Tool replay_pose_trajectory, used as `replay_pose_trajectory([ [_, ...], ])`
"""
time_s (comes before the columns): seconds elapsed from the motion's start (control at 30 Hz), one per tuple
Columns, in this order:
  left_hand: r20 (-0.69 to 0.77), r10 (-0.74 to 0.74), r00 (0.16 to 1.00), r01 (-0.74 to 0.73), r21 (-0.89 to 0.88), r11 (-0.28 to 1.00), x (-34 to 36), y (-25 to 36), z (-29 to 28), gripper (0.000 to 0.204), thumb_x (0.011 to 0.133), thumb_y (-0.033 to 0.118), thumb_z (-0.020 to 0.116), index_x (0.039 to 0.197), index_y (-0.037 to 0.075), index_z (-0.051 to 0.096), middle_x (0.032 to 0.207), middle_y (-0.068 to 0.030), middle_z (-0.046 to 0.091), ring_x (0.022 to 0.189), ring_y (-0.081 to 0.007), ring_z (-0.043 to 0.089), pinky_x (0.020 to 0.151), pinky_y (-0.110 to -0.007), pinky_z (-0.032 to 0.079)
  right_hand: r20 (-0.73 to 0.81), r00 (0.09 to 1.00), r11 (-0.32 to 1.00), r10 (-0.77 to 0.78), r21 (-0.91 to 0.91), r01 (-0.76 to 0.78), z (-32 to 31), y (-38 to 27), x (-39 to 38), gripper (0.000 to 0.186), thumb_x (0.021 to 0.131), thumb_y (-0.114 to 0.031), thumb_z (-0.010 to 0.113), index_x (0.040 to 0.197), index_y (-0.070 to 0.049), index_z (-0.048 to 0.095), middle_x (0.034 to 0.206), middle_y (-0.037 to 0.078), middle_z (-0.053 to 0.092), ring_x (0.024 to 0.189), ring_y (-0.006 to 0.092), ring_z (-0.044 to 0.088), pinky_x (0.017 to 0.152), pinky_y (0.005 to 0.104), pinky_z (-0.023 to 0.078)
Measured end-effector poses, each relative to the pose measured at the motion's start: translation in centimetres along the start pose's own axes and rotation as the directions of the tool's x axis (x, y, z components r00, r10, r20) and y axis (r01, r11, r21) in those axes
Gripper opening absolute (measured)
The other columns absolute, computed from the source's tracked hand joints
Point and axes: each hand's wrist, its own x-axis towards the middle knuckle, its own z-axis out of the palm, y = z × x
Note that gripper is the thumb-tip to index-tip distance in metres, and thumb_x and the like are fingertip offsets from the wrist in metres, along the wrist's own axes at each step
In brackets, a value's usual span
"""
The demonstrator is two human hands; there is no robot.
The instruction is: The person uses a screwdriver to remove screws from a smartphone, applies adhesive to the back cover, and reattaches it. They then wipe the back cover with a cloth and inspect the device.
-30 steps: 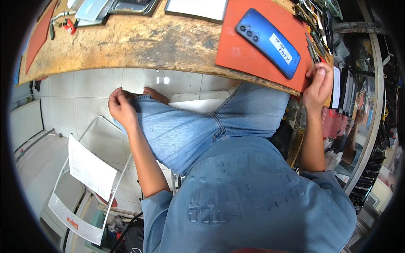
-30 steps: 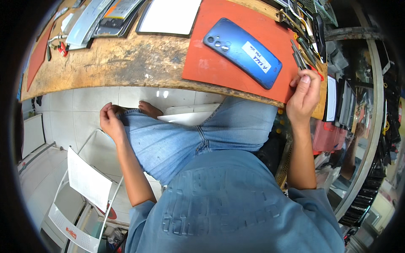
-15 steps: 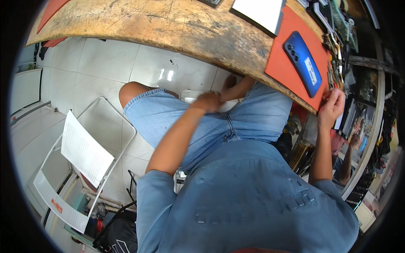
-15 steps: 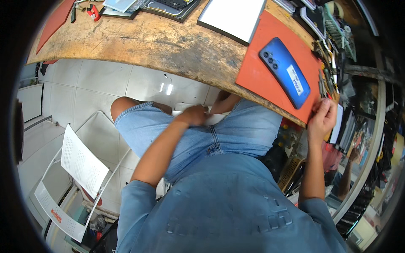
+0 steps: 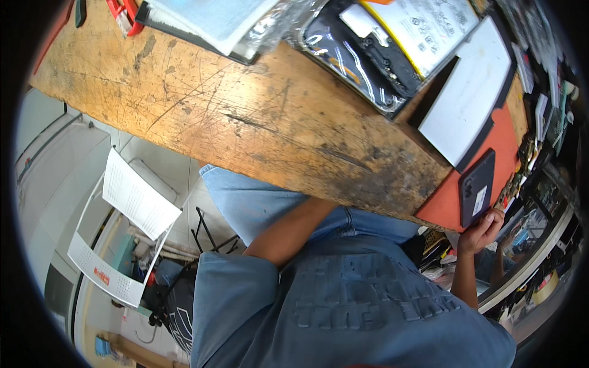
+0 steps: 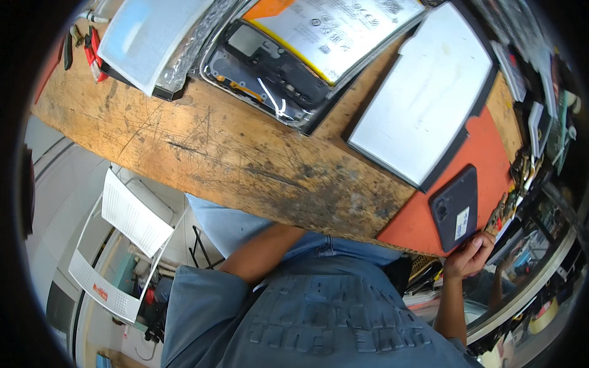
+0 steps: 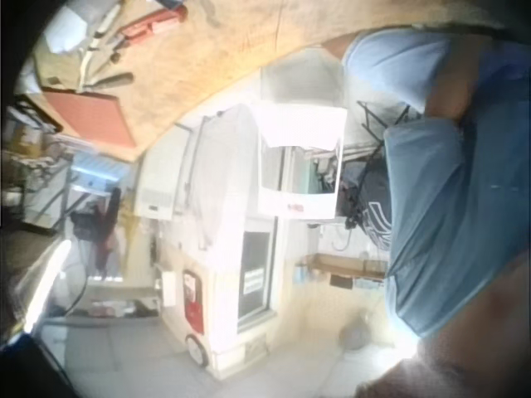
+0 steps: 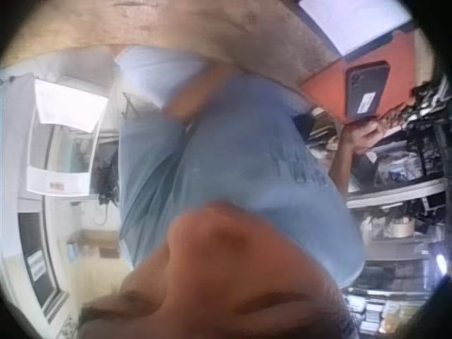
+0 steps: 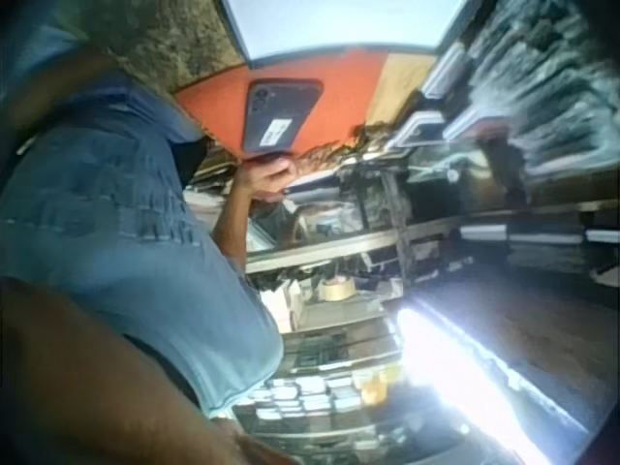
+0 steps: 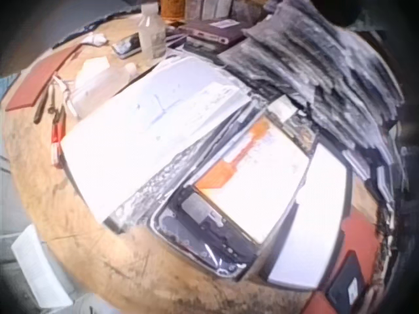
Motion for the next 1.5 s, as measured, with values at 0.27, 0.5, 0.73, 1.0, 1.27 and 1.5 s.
replay_pose_trajectory([
  [0.27, 0.421, -0.099, 0.901, 0.057, 0.111, 0.992, -10.5, 3.1, 9.6, 0.030, 0.096, 0.024, 0.070, 0.121, 0.015, 0.083, 0.122, -0.0097, 0.082, 0.117, -0.0290, 0.075, 0.097, -0.049, 0.051, 0.030, 0.999, 0.998, 0.024, -0.054, -0.022, -1.8, 0.6, 0.5, 0.016, 0.112, -0.013, 0.051, 0.101, -0.001, 0.051, 0.105, 0.007, 0.051, 0.096, 0.0175, 0.046, 0.090, 0.0338, 0.039],
  [0.5, 0.623, -0.091, 0.777, 0.097, 0.024, 0.995, -11.4, 3.7, 11.0, 0.030, 0.094, 0.025, 0.073, 0.120, 0.015, 0.084, 0.129, -0.0102, 0.079, 0.125, -0.0303, 0.072, 0.109, -0.046, 0.047, -0.151, 0.984, 0.992, -0.100, -0.093, 0.086, -1.2, 1.5, 1.1, 0.015, 0.113, -0.011, 0.060, 0.107, 0.001, 0.067, 0.098, 0.000, 0.062, 0.081, 0.0063, 0.047, 0.071, 0.0232, 0.038],
  [0.73, 0.218, 0.041, 0.975, -0.104, 0.285, 0.953, -13.3, 5.4, 11.5, 0.031, 0.092, 0.023, 0.077, 0.122, 0.014, 0.082, 0.126, -0.0124, 0.076, 0.124, -0.0323, 0.071, 0.102, -0.048, 0.053, -0.305, 0.910, 0.960, -0.279, -0.085, 0.266, 2.8, 1.0, 5.5, 0.023, 0.103, -0.019, 0.077, 0.098, 0.004, 0.077, 0.088, -0.001, 0.073, 0.082, 0.0076, 0.063, 0.077, 0.0259, 0.053],
  [1.0, -0.322, -0.124, 0.938, 0.151, 0.061, 0.987, -21.6, -5.8, -1.6, 0.040, 0.101, 0.028, 0.071, 0.136, 0.009, 0.072, 0.133, -0.0225, 0.073, 0.122, -0.0444, 0.069, 0.103, -0.054, 0.054, -0.324, 0.931, 0.984, -0.170, -0.111, 0.141, 3.5, 0.9, 4.7, 0.021, 0.101, -0.015, 0.071, 0.089, 0.003, 0.070, 0.079, 0.003, 0.069, 0.075, 0.0121, 0.062, 0.071, 0.0320, 0.051],
  [1.27, -0.495, -0.472, 0.730, 0.208, -0.496, 0.843, -21.3, -18.2, -10.8, 0.039, 0.110, 0.023, 0.064, 0.142, 0.002, 0.065, 0.110, -0.0215, 0.078, 0.103, -0.0325, 0.075, 0.093, -0.042, 0.058, -0.262, 0.947, 0.977, -0.185, 0.053, 0.206, 2.5, 2.6, 4.9, 0.021, 0.104, -0.016, 0.075, 0.097, 0.004, 0.078, 0.087, -0.002, 0.075, 0.081, 0.0042, 0.063, 0.077, 0.0228, 0.052],
  [1.5, -0.357, -0.347, 0.867, 0.151, -0.475, 0.867, -19.1, -13.9, -13.0, 0.039, 0.111, 0.026, 0.066, 0.143, 0.003, 0.064, 0.101, -0.0174, 0.074, 0.093, -0.0256, 0.070, 0.090, -0.037, 0.056, -0.246, 0.960, 0.987, -0.135, 0.051, 0.152, 1.8, 2.0, 4.1, 0.020, 0.106, -0.014, 0.073, 0.100, 0.005, 0.075, 0.092, 0.000, 0.075, 0.085, 0.0051, 0.065, 0.080, 0.0227, 0.052],
])
